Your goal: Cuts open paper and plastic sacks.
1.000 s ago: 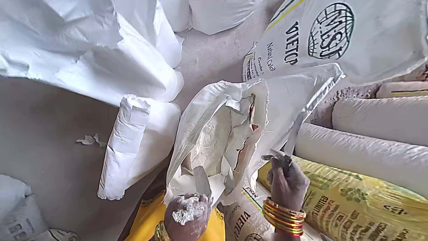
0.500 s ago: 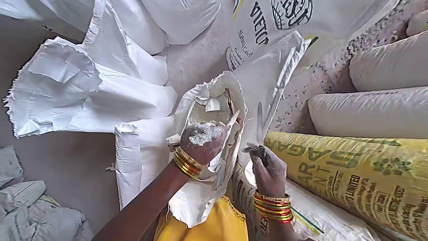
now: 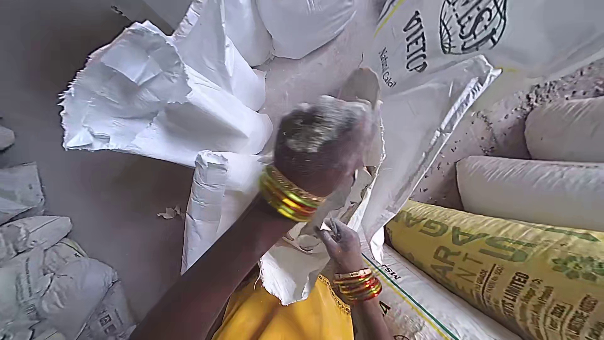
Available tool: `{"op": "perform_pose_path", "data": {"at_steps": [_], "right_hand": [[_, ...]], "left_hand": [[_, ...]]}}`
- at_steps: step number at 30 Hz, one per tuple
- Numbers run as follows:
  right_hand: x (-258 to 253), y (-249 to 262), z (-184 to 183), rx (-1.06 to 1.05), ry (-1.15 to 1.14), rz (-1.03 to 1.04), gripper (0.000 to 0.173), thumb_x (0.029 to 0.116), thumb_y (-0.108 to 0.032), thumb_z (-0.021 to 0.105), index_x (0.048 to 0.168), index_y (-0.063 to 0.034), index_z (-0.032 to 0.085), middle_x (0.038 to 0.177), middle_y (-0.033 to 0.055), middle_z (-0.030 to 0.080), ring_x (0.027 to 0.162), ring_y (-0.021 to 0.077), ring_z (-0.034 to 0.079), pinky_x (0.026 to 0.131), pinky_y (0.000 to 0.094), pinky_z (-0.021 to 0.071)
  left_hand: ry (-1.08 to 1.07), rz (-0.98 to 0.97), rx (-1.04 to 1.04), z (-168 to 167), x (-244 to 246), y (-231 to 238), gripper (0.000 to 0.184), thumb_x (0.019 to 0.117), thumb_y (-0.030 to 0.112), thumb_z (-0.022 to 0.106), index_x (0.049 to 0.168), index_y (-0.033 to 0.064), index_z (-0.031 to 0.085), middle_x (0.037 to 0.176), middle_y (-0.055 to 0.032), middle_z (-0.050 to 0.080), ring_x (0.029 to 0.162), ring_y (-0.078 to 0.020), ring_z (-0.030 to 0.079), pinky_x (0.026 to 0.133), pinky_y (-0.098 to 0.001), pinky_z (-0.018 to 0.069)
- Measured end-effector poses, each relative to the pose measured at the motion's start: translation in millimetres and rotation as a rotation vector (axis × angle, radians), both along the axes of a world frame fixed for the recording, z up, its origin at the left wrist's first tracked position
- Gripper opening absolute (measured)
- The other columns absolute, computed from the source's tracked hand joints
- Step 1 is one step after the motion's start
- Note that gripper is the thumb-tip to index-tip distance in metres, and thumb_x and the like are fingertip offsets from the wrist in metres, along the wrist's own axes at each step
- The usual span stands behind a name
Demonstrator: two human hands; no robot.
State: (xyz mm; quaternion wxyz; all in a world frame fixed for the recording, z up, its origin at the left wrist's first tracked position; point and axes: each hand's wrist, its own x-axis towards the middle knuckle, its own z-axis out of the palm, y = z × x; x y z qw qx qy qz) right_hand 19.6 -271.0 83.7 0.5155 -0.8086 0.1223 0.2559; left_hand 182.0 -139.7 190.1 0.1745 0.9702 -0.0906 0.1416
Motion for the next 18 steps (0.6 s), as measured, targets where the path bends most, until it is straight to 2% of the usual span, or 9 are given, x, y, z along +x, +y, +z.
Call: {"op": "perform_pose_path", "data": {"at_steps": [2,4,5,6,8,11,14,18], "right_hand": [[2,3,-1,-0.079,-0.044,-0.093,0.021,0.0851,0.001,0.061,0.1,0.0141,0.069,0.075,0.0115,0.065,0.065,0.0088,0.056,0.065,0.0282,0.0468],[7,6,1,-0.108,-0.068,-0.196,0.011,0.0844,0.001,0.058,0.087,0.0099,0.064,0.065,-0.0014,0.053,0.056,-0.0019,0.047,0.057,0.0196,0.0412],[10,9,4,-0.119,-0.083,-0.24,0.009,0.0847,0.0,0.058,0.085,0.0086,0.063,0.063,-0.0053,0.051,0.055,-0.0056,0.045,0.055,0.0164,0.0399],[13,11,8,-0.142,-0.094,-0.268,0.01,0.0854,0.0,0.058,0.086,0.0091,0.062,0.063,-0.0066,0.049,0.054,-0.0072,0.044,0.054,0.0149,0.0391],[13,9,13,-0.229,-0.15,-0.275,0.012,0.0868,0.0,0.058,0.087,0.0111,0.062,0.064,-0.0034,0.05,0.055,-0.0055,0.044,0.055,0.0162,0.0388],[7,-6,20,-0.305,-0.26,-0.268,0.015,0.0891,-0.001,0.059,0.088,0.0139,0.063,0.067,0.0037,0.057,0.06,-0.0016,0.05,0.059,0.019,0.0422],[4,-18,26,-0.267,-0.304,-0.309,0.014,0.0916,-0.005,0.057,0.086,0.006,0.062,0.065,-0.0076,0.053,0.055,-0.0112,0.046,0.053,0.0106,0.0395],[0,-11,38,-0.232,-0.302,-0.325,0.012,0.0908,-0.005,0.056,0.086,0.0043,0.061,0.063,-0.0105,0.05,0.051,-0.0112,0.044,0.05,0.0103,0.0384]], "left_hand": [[0.044,-0.077,-0.092,-1,0,-1,0.028,0.0935,0.02,0.064,0.071,0.004,0.072,0.066,-0.012,0.068,0.062,-0.0265,0.069,0.051,-0.0401,0.048],[0.013,-0.139,-0.242,2,-9,6,0.021,0.091,0.018,0.067,0.078,0.0034,0.076,0.071,-0.0121,0.068,0.065,-0.024,0.067,0.053,-0.0354,0.048],[-0.005,-0.154,-0.321,4,-14,12,0.019,0.091,0.017,0.069,0.086,0.0024,0.079,0.079,-0.0141,0.07,0.07,-0.0233,0.068,0.057,-0.0333,0.0505],[-0.019,-0.158,-0.412,5,-18,17,0.019,0.0912,0.016,0.07,0.093,0.0006,0.08,0.086,-0.017,0.071,0.076,-0.0229,0.068,0.062,-0.0317,0.0517],[-0.062,-0.13,-0.546,3,-23,26,0.019,0.0909,0.014,0.072,0.099,-0.0018,0.079,0.097,-0.0218,0.072,0.084,-0.022,0.069,0.069,-0.0283,0.0533],[-0.089,-0.093,-0.619,3,-27,37,0.019,0.0925,0.011,0.07,0.101,-0.0036,0.079,0.102,-0.024,0.071,0.088,-0.022,0.069,0.073,-0.027,0.0539],[-0.086,-0.081,-0.642,11,-28,42,0.018,0.0931,0.01,0.07,0.103,-0.0017,0.079,0.101,-0.0232,0.069,0.086,-0.0229,0.068,0.069,-0.0277,0.0535],[-0.052,-0.091,-0.653,26,-27,44,0.018,0.093,0.009,0.07,0.106,0.0011,0.079,0.108,-0.0228,0.068,0.085,-0.0206,0.068,0.065,-0.026,0.054]]}}
